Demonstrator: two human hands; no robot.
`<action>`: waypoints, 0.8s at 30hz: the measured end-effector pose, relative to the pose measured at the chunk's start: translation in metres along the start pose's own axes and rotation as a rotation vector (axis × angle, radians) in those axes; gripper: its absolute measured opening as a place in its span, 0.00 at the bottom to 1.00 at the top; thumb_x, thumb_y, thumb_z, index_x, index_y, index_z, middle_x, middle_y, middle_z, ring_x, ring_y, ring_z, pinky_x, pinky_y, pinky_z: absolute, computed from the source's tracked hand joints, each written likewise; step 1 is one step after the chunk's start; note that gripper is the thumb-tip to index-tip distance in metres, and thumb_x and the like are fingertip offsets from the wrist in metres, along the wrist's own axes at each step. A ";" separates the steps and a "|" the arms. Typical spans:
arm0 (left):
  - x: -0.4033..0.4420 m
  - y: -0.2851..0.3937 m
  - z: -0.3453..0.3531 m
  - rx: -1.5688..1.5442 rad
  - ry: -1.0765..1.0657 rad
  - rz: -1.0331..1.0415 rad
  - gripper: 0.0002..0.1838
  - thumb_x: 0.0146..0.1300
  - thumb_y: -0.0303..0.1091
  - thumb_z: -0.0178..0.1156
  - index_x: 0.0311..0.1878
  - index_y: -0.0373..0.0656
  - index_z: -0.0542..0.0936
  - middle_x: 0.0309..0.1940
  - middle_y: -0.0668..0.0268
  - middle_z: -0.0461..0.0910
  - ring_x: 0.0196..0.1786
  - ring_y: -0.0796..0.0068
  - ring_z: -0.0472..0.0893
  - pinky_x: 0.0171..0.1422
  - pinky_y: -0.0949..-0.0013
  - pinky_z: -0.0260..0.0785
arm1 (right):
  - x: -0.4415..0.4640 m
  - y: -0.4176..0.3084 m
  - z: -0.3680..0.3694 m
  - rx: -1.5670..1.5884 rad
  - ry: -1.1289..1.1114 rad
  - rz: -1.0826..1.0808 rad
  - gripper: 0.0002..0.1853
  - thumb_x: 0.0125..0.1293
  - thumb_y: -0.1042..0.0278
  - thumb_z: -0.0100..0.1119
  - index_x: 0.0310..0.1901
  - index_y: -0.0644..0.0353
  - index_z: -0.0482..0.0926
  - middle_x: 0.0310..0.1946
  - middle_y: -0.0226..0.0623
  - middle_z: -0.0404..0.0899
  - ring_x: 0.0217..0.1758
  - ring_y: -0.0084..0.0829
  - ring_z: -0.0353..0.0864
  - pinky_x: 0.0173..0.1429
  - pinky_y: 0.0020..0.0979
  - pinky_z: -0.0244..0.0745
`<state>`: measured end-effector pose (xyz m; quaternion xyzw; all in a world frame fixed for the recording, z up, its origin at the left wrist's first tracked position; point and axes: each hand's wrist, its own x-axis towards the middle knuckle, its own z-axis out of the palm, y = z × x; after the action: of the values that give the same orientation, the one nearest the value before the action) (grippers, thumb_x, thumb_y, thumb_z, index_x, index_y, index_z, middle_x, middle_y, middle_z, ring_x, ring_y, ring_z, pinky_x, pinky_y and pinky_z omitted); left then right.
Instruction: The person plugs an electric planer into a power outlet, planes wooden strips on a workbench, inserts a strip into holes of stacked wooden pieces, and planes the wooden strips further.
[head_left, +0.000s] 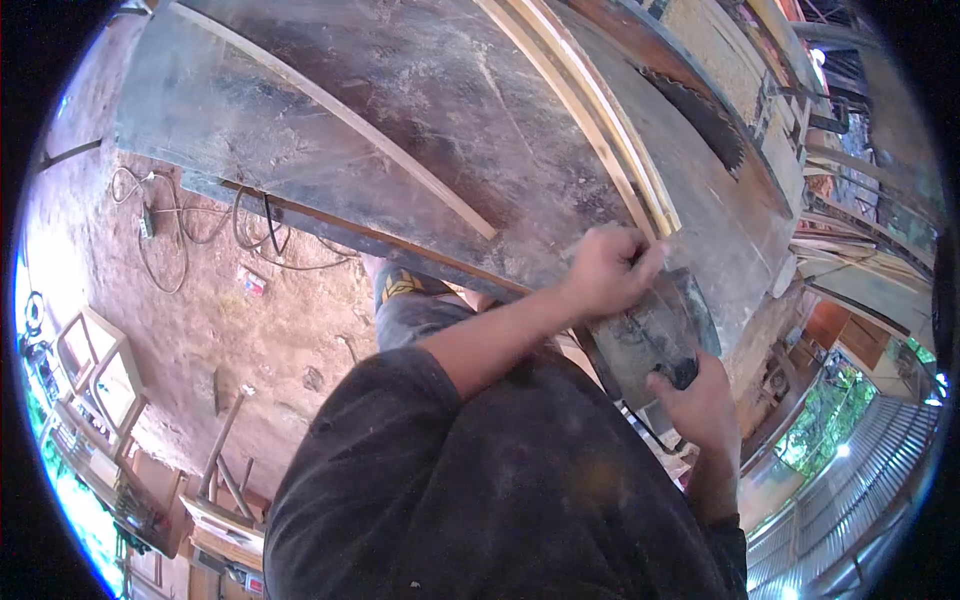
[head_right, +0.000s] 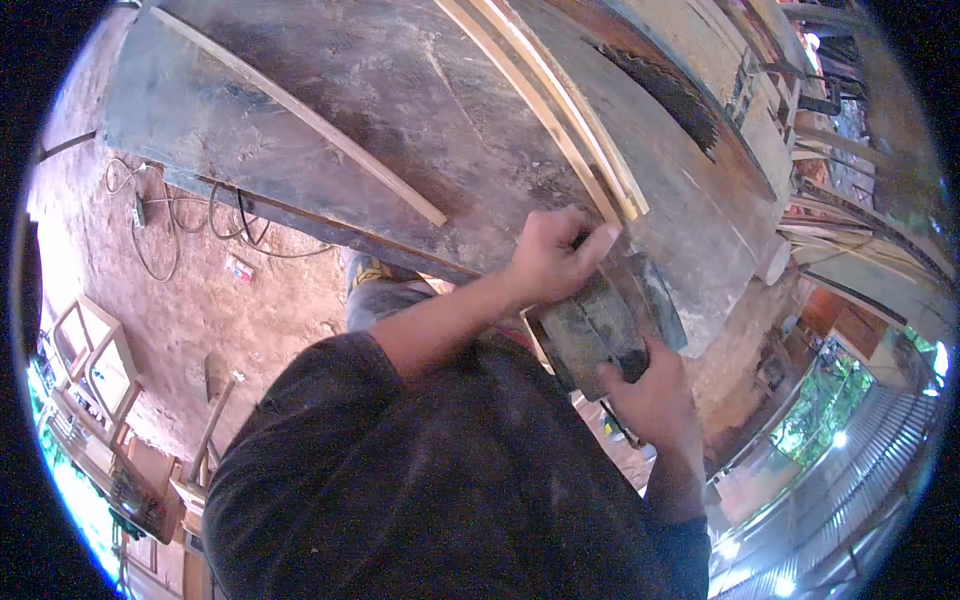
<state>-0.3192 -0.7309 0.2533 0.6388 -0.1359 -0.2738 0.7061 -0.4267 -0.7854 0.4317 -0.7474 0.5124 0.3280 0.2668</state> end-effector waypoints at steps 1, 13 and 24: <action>0.006 -0.002 -0.008 0.021 -0.186 0.034 0.18 0.60 0.37 0.66 0.19 0.36 0.75 0.18 0.50 0.73 0.23 0.52 0.76 0.29 0.58 0.68 | 0.001 0.000 -0.002 -0.022 0.006 0.023 0.34 0.54 0.66 0.70 0.60 0.73 0.71 0.47 0.54 0.81 0.53 0.43 0.82 0.59 0.36 0.74; -0.004 0.007 0.000 -0.183 0.100 -0.361 0.18 0.67 0.40 0.59 0.30 0.32 0.81 0.22 0.68 0.79 0.26 0.80 0.73 0.32 0.70 0.68 | 0.006 -0.009 -0.016 0.080 -0.063 -0.076 0.33 0.52 0.64 0.70 0.58 0.73 0.73 0.48 0.56 0.81 0.54 0.44 0.81 0.61 0.38 0.72; 0.091 0.011 -0.026 0.032 -1.325 0.101 0.21 0.66 0.49 0.63 0.31 0.36 0.84 0.22 0.65 0.81 0.28 0.80 0.77 0.38 0.70 0.72 | 0.015 -0.022 -0.030 -0.094 -0.102 -0.060 0.32 0.50 0.62 0.71 0.57 0.67 0.76 0.47 0.54 0.82 0.53 0.44 0.82 0.59 0.37 0.73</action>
<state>-0.2287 -0.7600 0.2459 0.3388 -0.5750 -0.5730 0.4756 -0.3957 -0.8087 0.4409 -0.7566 0.4594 0.3811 0.2671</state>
